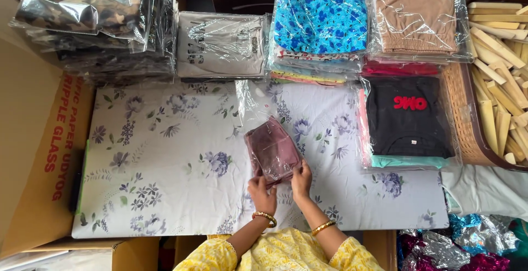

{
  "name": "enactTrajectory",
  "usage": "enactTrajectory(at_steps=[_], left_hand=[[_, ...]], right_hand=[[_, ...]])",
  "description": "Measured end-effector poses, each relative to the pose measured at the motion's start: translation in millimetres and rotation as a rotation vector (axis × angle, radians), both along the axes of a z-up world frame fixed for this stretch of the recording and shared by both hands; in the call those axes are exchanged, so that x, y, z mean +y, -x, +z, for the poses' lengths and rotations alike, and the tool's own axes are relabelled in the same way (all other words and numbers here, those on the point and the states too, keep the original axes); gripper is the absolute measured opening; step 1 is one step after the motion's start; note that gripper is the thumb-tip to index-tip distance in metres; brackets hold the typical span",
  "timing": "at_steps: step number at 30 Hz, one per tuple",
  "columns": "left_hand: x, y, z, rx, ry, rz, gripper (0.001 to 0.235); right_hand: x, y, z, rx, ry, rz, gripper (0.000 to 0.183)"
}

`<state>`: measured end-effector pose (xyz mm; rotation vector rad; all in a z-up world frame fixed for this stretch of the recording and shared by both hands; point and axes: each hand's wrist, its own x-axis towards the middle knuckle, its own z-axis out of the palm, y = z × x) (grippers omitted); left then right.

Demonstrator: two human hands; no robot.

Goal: The person folds a pair of maroon pants on the table, wraps it in a clear plastic bag, and sets it with other packaged clothes. They then fold a yellow patterned garment, smooth it flat, and wrap it in plastic as well.

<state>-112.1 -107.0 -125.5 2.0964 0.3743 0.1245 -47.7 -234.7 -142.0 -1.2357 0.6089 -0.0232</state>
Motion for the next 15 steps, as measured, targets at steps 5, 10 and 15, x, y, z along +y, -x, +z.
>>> enactTrajectory(at_steps=[5,10,15], left_hand=[[11.6,-5.1,-6.8,0.016,-0.133,0.2,0.064],[8.7,-15.0,-35.5,0.253,0.61,0.262,0.049],[8.2,-14.6,41.8,-0.169,0.269,-0.067,0.042]], right_hand=[[4.0,8.0,37.9,-0.118,0.968,0.297,0.04],[-7.4,6.6,-32.9,0.099,0.684,0.237,0.037],[12.1,6.3,19.0,-0.024,0.661,0.217,0.045]])
